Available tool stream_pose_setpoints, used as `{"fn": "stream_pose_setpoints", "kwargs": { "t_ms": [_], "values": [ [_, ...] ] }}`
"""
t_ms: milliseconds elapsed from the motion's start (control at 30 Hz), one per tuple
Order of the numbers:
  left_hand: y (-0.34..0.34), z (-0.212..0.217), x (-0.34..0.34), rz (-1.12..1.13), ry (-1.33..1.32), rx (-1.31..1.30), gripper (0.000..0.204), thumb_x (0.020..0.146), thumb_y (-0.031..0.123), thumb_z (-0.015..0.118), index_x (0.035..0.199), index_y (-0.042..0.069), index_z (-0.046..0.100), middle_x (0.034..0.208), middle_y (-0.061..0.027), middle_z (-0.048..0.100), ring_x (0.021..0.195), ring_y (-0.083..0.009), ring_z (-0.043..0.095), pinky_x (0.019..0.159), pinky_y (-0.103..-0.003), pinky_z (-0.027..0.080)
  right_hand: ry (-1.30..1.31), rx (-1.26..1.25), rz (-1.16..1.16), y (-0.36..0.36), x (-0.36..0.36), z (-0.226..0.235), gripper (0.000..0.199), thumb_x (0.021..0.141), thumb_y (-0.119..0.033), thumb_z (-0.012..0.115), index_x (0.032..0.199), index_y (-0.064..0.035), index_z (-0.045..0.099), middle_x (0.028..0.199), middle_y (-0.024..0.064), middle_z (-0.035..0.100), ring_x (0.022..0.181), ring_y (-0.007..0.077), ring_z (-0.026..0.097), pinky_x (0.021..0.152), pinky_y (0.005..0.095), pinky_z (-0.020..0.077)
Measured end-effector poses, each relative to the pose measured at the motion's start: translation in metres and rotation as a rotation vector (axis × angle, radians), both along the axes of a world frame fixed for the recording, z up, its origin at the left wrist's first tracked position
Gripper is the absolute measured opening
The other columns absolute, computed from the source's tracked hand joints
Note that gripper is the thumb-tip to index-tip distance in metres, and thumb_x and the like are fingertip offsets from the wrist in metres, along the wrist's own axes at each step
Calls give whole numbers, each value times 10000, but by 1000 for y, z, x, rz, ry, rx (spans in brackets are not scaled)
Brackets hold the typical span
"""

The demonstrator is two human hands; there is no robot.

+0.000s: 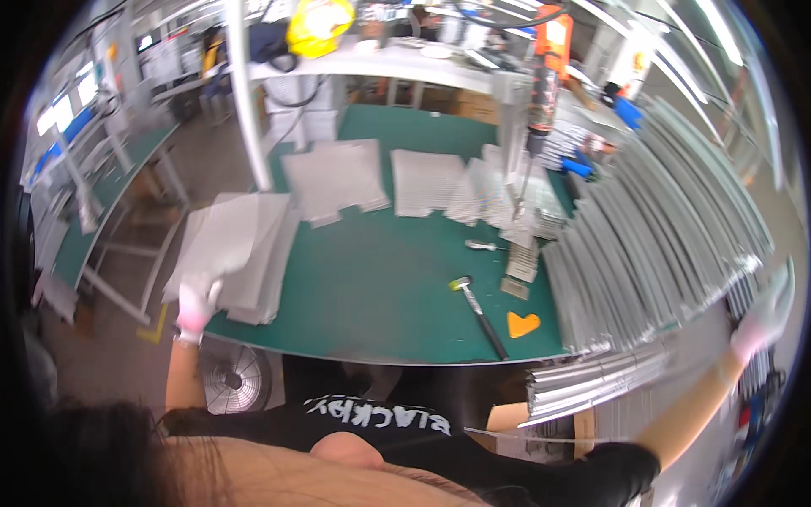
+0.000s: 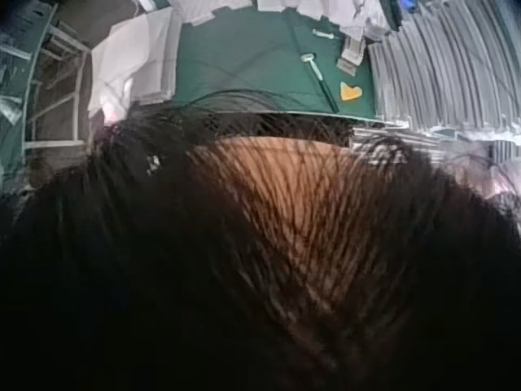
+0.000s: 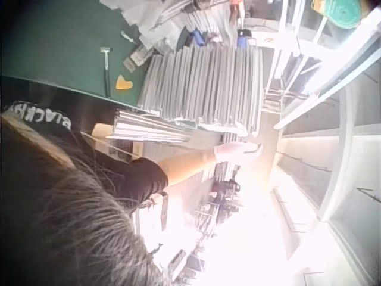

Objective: Assembling metal mesh filters by inserting them into metal frames and securing them with an electric screwdriver.

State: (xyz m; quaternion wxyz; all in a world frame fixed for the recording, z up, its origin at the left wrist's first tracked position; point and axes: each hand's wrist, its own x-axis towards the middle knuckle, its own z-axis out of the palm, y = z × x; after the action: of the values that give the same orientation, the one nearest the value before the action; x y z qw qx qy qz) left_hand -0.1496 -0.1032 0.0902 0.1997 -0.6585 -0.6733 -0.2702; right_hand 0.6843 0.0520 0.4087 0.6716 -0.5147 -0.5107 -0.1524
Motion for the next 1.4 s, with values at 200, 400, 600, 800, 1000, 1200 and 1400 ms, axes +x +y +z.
{"fn": "stream_pose_setpoints", "kwargs": {
  "t_ms": [200,400,600,800,1000,1200,1400],
  "values": [
    [7,36,37,182,-20,647,148,852,4,557,945,33,669,960,-140,673,930,-335,641,832,-423,502,-627,196,26,-40,-114,-151,312,968,-2,513,1261,67,597,1118,143,689,786,161,641,686,298,544],
    [25,55,217,-280,-79,-79,160,702,229,667,730,106,568,681,-82,530,700,-295,572,646,-429,462,97,-978,1003,-35,-275,-325,317,979,-106,508,1261,18,581,988,85,675,801,145,641,776,275,531],
    [70,-76,319,-663,-196,-413,389,850,370,655,1042,35,611,949,-137,621,894,-322,595,834,-425,465,-383,-834,842,26,-365,-428,528,884,-223,639,1333,21,510,1321,238,541,1262,389,484,1099,449,349],
    [78,-52,245,-35,-337,-364,512,744,315,730,1127,22,559,1218,-204,548,1167,-383,483,1005,-476,379,-889,-885,712,41,-369,-434,645,840,-337,652,1383,-39,472,1445,200,442,1375,379,354,1160,530,217],
    [74,-97,207,186,-269,-421,797,777,296,754,1418,-16,398,1437,-278,412,1319,-403,397,1138,-495,268,-919,-830,955,79,-368,-421,752,795,-367,697,1424,-54,427,1487,190,398,1397,412,307,1188,498,193],
    [85,-87,196,-264,-1152,35,575,895,-17,526,1445,-46,361,1454,-247,438,1144,-287,619,965,-356,496,-819,-924,763,66,-370,-419,850,813,-344,705,1506,-58,305,1441,188,450,1335,385,409,1129,466,317],
    [117,-84,167,-194,-1215,-137,596,905,92,576,1442,-61,367,1418,-231,491,1152,-215,620,929,-296,503,-131,-1061,867,41,-371,-388,829,819,-206,699,1526,-68,288,991,97,680,687,140,604,696,290,525]
  ]
}}
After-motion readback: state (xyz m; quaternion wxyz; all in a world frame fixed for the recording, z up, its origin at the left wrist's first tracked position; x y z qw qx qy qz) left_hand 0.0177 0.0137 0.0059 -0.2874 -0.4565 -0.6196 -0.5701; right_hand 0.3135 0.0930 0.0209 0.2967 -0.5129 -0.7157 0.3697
